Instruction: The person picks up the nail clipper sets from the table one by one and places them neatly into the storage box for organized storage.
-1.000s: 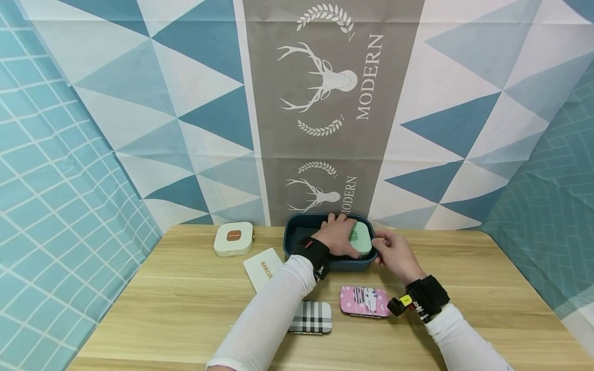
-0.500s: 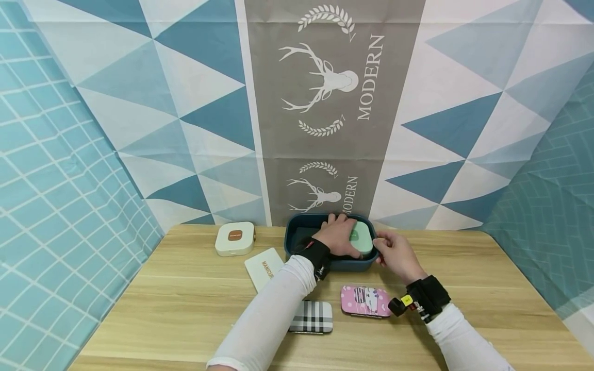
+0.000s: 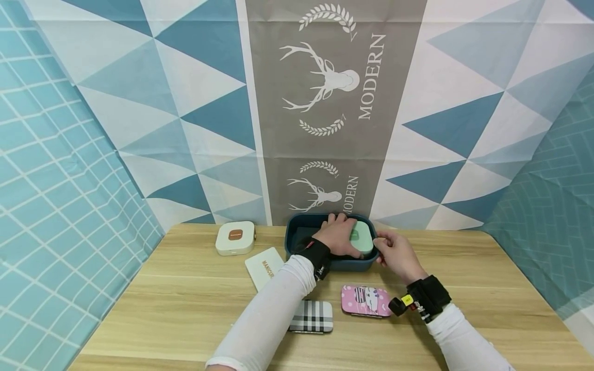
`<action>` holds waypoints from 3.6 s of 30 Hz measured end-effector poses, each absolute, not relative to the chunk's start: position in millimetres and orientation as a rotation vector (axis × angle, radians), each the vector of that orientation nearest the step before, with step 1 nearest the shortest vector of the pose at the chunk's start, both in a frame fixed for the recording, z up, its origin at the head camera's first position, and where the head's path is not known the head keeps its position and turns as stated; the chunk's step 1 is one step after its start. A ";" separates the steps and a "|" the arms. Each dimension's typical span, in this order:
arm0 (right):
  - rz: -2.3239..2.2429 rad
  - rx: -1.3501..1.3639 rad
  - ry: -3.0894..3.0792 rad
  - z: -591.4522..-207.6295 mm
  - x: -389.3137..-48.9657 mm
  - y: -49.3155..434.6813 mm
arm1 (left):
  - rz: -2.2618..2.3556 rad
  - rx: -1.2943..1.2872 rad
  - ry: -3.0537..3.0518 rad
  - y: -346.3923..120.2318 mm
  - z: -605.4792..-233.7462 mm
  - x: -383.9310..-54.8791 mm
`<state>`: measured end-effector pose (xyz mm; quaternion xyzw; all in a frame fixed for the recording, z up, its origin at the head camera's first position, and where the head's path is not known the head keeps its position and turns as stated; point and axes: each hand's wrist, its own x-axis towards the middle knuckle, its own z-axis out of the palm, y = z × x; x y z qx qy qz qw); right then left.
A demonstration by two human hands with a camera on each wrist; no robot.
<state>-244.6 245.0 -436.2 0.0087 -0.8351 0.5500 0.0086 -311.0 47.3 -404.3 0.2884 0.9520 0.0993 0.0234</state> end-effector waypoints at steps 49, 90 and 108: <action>1.742 0.041 -2.587 -436.8 -244.1 245.2 | 0.382 0.964 2.959 28.7 -380.4 -300.3; 1.727 -0.014 -2.612 -433.5 -242.6 243.2 | 0.543 1.030 3.044 -29.3 -344.5 -267.2; 1.737 -0.016 -2.604 -433.8 -242.2 242.3 | 0.549 0.943 3.086 -65.1 -345.2 -253.2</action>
